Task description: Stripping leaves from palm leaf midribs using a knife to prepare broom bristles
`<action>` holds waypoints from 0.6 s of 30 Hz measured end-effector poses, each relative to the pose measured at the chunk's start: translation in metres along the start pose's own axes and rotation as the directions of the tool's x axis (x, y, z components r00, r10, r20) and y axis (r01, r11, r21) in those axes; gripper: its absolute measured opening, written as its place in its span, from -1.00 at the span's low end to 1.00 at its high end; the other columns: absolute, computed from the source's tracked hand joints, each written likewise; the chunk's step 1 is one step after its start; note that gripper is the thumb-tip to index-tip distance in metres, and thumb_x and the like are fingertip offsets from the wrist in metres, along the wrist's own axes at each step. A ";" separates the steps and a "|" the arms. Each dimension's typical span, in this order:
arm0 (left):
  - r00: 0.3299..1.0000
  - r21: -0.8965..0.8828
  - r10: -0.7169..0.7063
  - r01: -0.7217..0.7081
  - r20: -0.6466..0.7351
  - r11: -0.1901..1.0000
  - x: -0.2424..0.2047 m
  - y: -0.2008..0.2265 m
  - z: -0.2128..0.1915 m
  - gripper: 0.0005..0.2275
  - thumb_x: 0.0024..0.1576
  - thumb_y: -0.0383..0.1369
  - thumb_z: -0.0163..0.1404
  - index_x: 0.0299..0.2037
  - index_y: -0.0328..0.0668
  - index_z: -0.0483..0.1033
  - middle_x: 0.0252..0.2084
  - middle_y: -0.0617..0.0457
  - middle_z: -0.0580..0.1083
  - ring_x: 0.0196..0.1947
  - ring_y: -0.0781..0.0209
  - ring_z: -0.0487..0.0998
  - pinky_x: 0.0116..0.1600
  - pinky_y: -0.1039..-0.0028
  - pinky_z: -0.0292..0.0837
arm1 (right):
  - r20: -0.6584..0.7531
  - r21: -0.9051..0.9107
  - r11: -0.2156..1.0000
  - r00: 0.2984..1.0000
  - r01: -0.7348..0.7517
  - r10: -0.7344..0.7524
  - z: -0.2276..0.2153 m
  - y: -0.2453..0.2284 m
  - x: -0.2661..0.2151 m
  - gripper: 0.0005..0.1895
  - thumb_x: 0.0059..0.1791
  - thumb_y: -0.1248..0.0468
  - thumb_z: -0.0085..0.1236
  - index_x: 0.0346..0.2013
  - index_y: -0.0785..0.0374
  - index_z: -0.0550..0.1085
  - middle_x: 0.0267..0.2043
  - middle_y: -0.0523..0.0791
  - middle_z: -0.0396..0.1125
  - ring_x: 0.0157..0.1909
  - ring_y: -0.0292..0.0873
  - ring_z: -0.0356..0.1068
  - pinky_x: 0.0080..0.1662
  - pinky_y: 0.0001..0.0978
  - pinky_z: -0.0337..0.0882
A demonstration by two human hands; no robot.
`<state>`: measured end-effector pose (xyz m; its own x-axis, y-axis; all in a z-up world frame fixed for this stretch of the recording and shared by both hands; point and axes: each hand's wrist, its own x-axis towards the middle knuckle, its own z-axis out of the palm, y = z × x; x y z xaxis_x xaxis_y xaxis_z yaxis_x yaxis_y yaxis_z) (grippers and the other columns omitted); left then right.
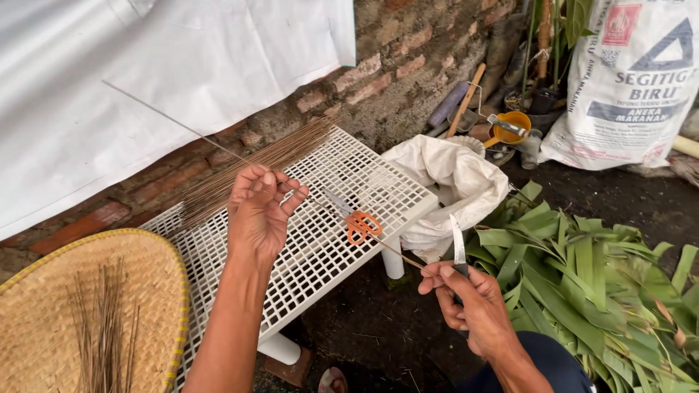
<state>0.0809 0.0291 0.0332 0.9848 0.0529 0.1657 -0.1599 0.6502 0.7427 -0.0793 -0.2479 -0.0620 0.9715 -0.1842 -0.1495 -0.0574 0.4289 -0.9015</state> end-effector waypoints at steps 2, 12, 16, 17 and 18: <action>0.998 -0.037 0.030 -0.028 0.052 0.999 -0.001 -0.009 -0.005 -0.86 0.16 -0.54 0.12 -0.25 -0.16 0.39 -0.30 -0.11 0.50 -0.30 -0.05 0.58 -0.05 0.04 0.67 | 0.066 -0.100 0.993 0.996 0.066 -0.060 -0.012 0.005 0.001 -0.67 0.08 0.32 0.01 -0.04 0.54 0.60 -0.33 0.19 0.50 -0.67 -0.27 -0.15 -0.62 -0.35 -0.12; 0.994 0.032 -0.041 0.045 -0.103 0.998 -0.017 -0.015 -0.047 -0.90 0.17 -0.59 0.07 -0.20 -0.23 0.44 -0.27 -0.14 0.52 -0.29 -0.11 0.61 -0.05 -0.04 0.68 | -0.008 -0.439 0.894 0.995 0.085 -0.099 -0.008 0.007 -0.008 -0.71 -0.03 0.27 0.21 -0.07 0.28 0.69 -0.23 -0.04 0.65 -0.40 -0.21 0.39 -0.24 -0.21 0.47; 0.996 0.001 -0.021 0.022 -0.086 1.000 -0.017 -0.014 -0.066 -0.88 0.16 -0.59 0.08 -0.21 -0.22 0.42 -0.25 -0.14 0.53 -0.28 -0.11 0.61 0.00 -0.10 0.67 | 0.038 -0.377 0.922 0.996 0.088 -0.080 -0.002 0.012 -0.010 -0.67 0.03 0.29 0.08 -0.01 0.35 0.66 -0.27 0.07 0.63 -0.62 -0.28 -0.08 -0.57 -0.35 0.04; 0.994 -0.024 -0.026 0.023 -0.105 0.999 -0.015 -0.014 -0.069 -0.87 0.15 -0.62 0.07 -0.21 -0.23 0.43 -0.25 -0.15 0.54 -0.27 -0.12 0.61 0.01 -0.10 0.67 | 0.051 -0.316 0.948 0.998 0.042 -0.027 -0.002 0.013 -0.009 -0.65 0.05 0.33 0.04 0.05 0.38 0.63 -0.22 0.14 0.62 -0.60 -0.27 -0.13 -0.58 -0.34 -0.03; 0.994 -0.027 -0.029 0.026 -0.108 0.999 -0.015 -0.014 -0.071 -0.87 0.15 -0.62 0.07 -0.21 -0.23 0.43 -0.25 -0.15 0.54 -0.27 -0.12 0.61 0.01 -0.10 0.67 | 0.049 -0.319 0.947 0.998 0.039 -0.025 -0.002 0.016 -0.009 -0.65 0.05 0.33 0.04 0.05 0.38 0.63 -0.22 0.14 0.62 -0.60 -0.27 -0.13 -0.58 -0.34 -0.03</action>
<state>0.0731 0.0734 -0.0257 0.9906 0.1154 0.0732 -0.1321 0.6720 0.7287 -0.0900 -0.2414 -0.0759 0.9827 -0.1509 -0.1071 -0.0899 0.1164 -0.9891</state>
